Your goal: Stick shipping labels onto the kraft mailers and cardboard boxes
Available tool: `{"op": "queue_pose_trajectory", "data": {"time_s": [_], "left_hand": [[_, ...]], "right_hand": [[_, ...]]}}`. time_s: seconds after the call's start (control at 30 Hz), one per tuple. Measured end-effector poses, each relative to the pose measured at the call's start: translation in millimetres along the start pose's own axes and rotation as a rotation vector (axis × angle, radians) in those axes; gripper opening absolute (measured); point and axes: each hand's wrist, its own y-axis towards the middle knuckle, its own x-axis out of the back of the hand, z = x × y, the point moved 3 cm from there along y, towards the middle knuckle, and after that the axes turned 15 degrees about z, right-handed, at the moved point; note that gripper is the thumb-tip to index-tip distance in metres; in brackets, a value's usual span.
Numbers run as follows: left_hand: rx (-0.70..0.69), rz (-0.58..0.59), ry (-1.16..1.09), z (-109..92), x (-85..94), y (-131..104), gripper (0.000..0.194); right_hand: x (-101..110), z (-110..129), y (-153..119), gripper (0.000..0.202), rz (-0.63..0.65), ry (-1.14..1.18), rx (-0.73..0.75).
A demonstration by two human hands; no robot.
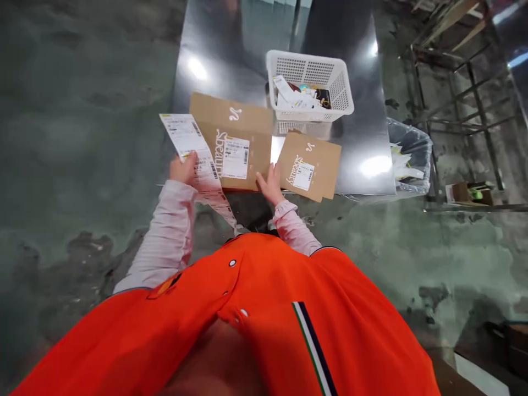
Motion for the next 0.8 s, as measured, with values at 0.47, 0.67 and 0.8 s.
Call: {"op": "queue_pose_trajectory", "data": {"time_s": [0.47, 0.67, 0.8], "left_hand": [[-0.028, 0.500, -0.240, -28.3, -63.1, -124.8, 0.045], [-0.067, 0.438, -0.277, -25.1, -51.9, -119.7, 0.063], [-0.026, 0.291, -0.326, -13.3, -47.5, -114.7, 0.059]], "right_hand": [[72.9, 19.3, -70.5, 0.080, 0.326, 0.264, 0.302], [-4.4, 82.5, -83.4, 0.065, 0.437, 0.428, 0.452], [14.7, 89.7, -66.4, 0.058, 0.352, 0.350, 0.430]]}}
